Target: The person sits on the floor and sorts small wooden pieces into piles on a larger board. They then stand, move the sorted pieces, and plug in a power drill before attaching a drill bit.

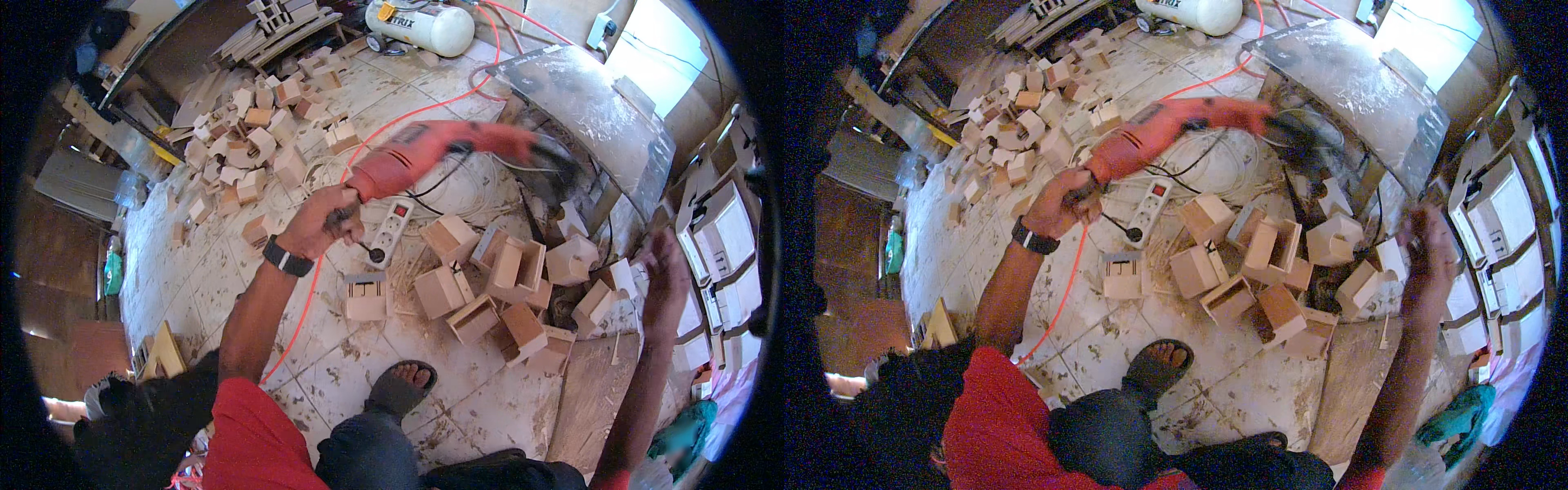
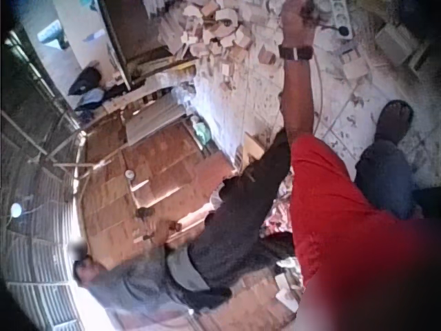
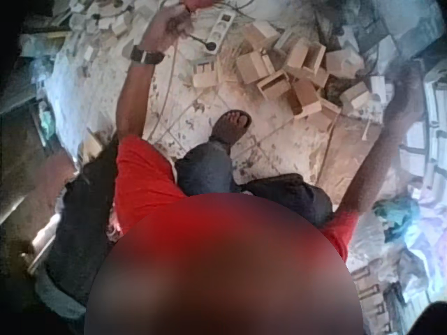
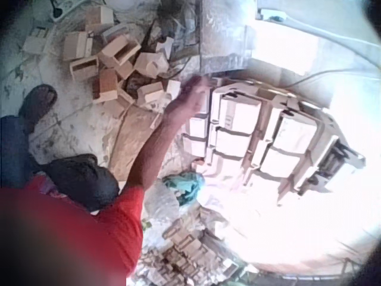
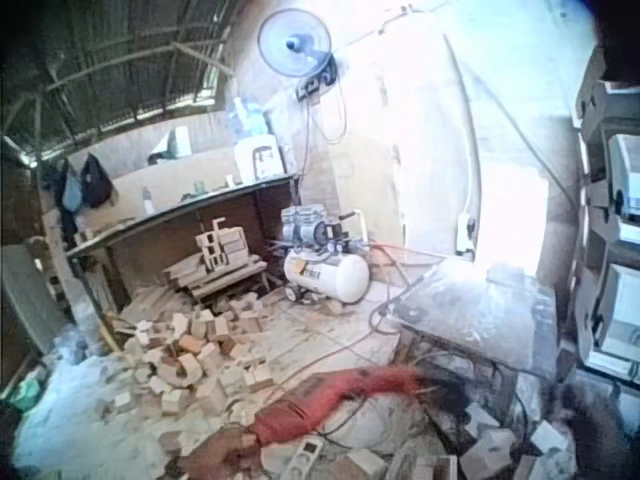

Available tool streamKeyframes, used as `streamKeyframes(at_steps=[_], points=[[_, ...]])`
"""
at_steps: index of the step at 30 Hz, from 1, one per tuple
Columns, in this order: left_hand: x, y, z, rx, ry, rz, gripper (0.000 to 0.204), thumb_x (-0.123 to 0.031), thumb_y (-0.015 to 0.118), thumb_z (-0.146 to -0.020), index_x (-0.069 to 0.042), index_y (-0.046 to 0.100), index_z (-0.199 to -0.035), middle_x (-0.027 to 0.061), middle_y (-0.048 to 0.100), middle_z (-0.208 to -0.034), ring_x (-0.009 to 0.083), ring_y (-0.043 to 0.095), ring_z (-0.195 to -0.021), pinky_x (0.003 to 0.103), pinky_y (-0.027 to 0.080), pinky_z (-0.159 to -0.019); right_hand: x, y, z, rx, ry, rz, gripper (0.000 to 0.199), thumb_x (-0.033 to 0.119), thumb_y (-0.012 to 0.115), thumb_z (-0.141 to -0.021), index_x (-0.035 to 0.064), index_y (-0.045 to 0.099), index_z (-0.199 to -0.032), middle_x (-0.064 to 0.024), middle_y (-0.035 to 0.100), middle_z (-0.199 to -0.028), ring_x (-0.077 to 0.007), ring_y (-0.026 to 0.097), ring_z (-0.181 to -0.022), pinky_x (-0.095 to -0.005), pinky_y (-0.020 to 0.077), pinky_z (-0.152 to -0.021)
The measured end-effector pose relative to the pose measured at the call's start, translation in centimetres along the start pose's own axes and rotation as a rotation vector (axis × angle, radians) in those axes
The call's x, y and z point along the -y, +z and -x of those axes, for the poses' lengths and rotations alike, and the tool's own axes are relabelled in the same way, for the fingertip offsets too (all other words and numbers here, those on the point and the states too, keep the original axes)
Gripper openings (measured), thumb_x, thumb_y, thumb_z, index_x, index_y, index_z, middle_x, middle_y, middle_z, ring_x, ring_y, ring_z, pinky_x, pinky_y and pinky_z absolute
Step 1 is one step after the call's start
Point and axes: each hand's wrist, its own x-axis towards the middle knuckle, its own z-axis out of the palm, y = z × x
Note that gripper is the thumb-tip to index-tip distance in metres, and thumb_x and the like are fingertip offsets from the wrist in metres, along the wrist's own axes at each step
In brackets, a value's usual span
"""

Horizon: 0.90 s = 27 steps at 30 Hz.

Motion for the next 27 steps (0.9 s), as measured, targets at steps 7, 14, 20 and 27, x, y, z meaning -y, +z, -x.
streamKeyframes(at_steps=[7, 14, 20, 27], points=[[2.9, 16.3, 3.5, 0.544, -0.075, -0.248, 0.049, -0.025, 0.056, -0.087, -0.003, 0.044, -0.130, 0.0064, 0.061, -0.074, 0.0156, 0.061, -0.054, 0.029, 0.051, -0.047, -3.1, -6.6, 7.0, 0.515, 0.286, 0.476, 0.066, 0.041, 0.060, -0.086, 0.0017, 0.042, -0.136, -0.0131, 0.054, -0.128, -0.0252, 0.050, -0.119, -0.0386, 0.0332, -0.105], [6.1, 30.2, 2.6, 1.118, -0.505, -0.475, 0.035, -0.031, 0.049, -0.090, -0.010, 0.053, -0.117, 0.0046, 0.056, -0.067, 0.0151, 0.059, -0.046, 0.026, 0.049, -0.038, -11.6, -6.4, 28.5, 0.289, 0.702, -0.517, 0.082, 0.044, 0.082, -0.060, -0.0018, 0.050, -0.120, -0.0153, 0.065, -0.097, -0.0324, 0.065, -0.087, -0.0452, 0.0558, -0.074], [8.3, 34.2, -1.9, 1.149, -0.691, -0.449, 0.070, -0.068, 0.039, -0.086, -0.008, 0.049, -0.120, 0.0197, 0.062, -0.074, 0.0321, 0.067, -0.067, 0.039, 0.057, -0.060, -8.9, -7.5, 33.6, -0.133, 0.480, -0.822, 0.054, 0.035, 0.079, -0.064, 0.0026, 0.054, -0.100, -0.0098, 0.060, -0.084, -0.0264, 0.062, -0.075, -0.0397, 0.0527, -0.069], [16.2, 23.3, -0.1, 1.167, 0.154, -1.226, 0.052, -0.052, 0.054, -0.087, -0.007, 0.058, -0.113, 0.0187, 0.063, -0.099, 0.0322, 0.061, -0.097, 0.042, 0.049, -0.082, -7.9, -15.0, 35.8, -0.551, -0.035, -1.131, 0.043, 0.037, 0.070, -0.079, 0.0096, 0.051, -0.105, -0.0008, 0.043, -0.075, -0.0154, 0.045, -0.067, -0.0308, 0.0428, -0.057]])
